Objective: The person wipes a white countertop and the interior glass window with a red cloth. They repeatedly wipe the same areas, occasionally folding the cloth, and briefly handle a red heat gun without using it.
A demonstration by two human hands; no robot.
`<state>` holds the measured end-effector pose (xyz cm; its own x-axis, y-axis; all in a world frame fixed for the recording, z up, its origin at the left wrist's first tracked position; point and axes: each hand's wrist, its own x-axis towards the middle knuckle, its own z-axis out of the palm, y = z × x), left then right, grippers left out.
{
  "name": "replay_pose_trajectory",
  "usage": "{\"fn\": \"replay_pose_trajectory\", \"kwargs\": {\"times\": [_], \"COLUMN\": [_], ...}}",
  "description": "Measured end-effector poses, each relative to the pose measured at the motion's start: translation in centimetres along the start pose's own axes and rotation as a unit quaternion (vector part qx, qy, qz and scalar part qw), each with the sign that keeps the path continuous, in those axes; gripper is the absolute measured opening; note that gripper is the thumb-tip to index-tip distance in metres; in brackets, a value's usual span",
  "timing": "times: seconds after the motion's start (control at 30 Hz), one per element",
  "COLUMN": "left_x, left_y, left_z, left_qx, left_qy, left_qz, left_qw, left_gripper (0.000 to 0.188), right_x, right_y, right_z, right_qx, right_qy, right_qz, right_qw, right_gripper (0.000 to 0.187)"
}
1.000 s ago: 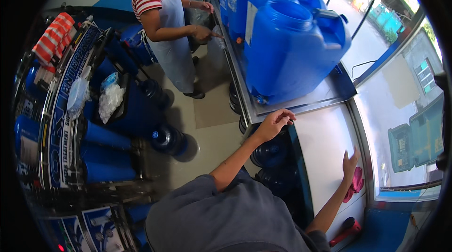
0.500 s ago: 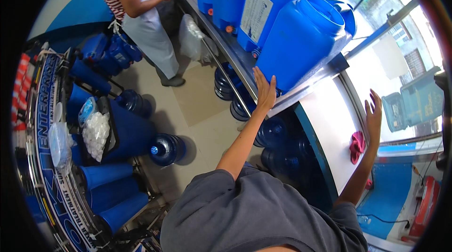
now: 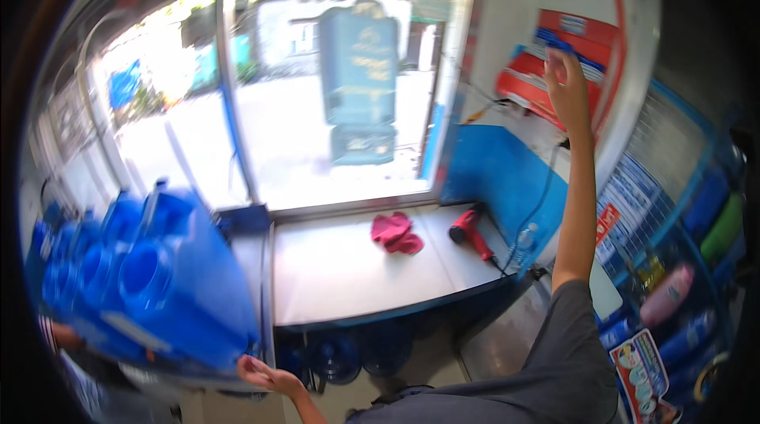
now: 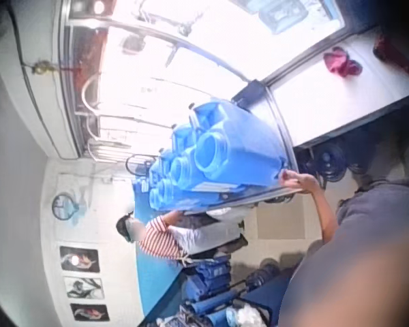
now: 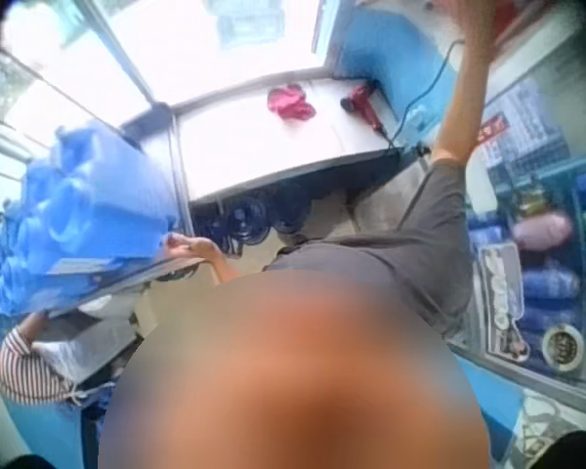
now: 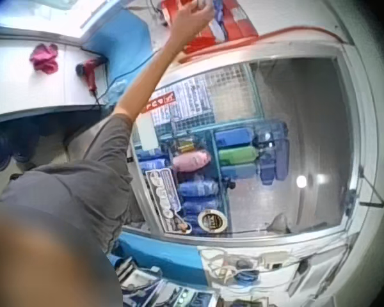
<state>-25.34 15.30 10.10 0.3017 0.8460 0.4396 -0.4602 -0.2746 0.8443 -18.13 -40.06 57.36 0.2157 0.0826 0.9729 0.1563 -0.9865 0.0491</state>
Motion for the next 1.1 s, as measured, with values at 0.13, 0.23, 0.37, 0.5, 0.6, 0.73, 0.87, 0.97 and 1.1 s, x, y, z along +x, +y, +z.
{"fn": "replay_pose_trajectory", "kwargs": {"times": [0.13,0.23,0.37,0.5,0.6,0.73,0.87,0.97,1.1], "left_x": [-6.0,-9.2,-11.7,-13.4,-14.3,-14.7,-14.6,-14.2,-13.2], "left_y": [2.1,3.5,4.8,5.3,5.6,5.9,5.9,5.9,6.8], "left_z": [5.9,9.8,13.2,14.7,15.2,15.3,14.7,13.8,12.3], "left_qx": [-0.148,-0.152,-0.174,-0.157,-0.160,-0.158,-0.157,-0.145,-0.139], "left_qy": [-0.223,-0.376,-0.444,-0.457,-0.442,-0.443,-0.437,-0.435,-0.448], "left_qz": [-0.091,-0.137,-0.156,-0.179,-0.206,-0.210,-0.212,-0.218,-0.213], "left_qw": [0.959,0.904,0.865,0.857,0.858,0.857,0.860,0.861,0.857], "left_gripper": [0.014,0.012,0.016,0.018,0.019,0.021,0.022,0.022,0.022], "right_x": [7.3,10.6,10.9,10.1,9.7,10.0,11.1,12.4,13.3], "right_y": [8.8,15.2,21.0,23.5,23.9,24.1,24.7,24.5,19.8], "right_z": [-4.0,-5.7,-3.9,-2.1,-1.7,-2.0,-2.4,-3.3,-5.2], "right_qx": [-0.243,-0.305,-0.320,-0.426,-0.434,-0.370,-0.379,-0.376,-0.329], "right_qy": [0.031,-0.042,-0.229,-0.217,-0.190,-0.190,-0.180,-0.155,-0.011], "right_qz": [0.058,0.087,0.069,0.028,-0.009,0.003,0.000,0.006,0.010], "right_qw": [0.968,0.947,0.917,0.878,0.881,0.909,0.908,0.914,0.944], "right_gripper": [0.029,0.024,0.021,0.023,0.019,0.014,0.013,0.014,0.015]}}
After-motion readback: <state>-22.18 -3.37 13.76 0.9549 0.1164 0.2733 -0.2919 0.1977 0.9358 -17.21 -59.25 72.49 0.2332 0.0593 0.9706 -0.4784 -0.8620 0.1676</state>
